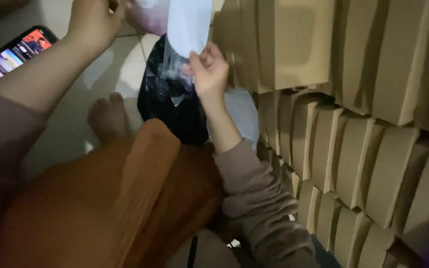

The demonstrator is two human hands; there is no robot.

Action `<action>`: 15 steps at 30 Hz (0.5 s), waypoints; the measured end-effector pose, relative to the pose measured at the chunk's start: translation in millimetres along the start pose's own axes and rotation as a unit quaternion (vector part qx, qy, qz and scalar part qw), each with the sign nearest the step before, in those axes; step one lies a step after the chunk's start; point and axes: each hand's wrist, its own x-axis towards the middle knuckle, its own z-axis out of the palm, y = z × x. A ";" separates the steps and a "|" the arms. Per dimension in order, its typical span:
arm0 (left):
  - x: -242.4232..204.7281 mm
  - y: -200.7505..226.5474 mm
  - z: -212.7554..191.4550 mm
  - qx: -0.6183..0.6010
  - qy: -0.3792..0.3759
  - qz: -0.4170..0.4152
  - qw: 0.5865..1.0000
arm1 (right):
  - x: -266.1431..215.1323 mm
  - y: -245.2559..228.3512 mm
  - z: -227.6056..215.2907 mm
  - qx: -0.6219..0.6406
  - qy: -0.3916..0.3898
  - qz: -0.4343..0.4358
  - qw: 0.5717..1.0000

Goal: The person is packing small white circular discs into individual clear plastic bags and then placing them into a larger container.

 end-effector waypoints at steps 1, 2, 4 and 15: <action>-4.9 7.7 -11.4 -0.050 -0.019 -0.026 0.998 | 10.1 3.6 6.3 -0.016 0.008 -0.012 1.000; -5.9 18.0 -24.3 -0.048 -0.019 -0.030 0.998 | 17.9 -2.7 13.0 -0.016 0.004 -0.010 1.000; -7.2 39.8 -50.1 -0.130 -0.030 -0.027 0.991 | 33.0 -15.6 26.2 -0.074 -0.003 -0.017 0.997; -13.3 59.8 -71.1 -0.165 -0.024 -0.014 0.986 | 88.5 -4.4 99.5 -0.315 -0.041 -0.150 0.936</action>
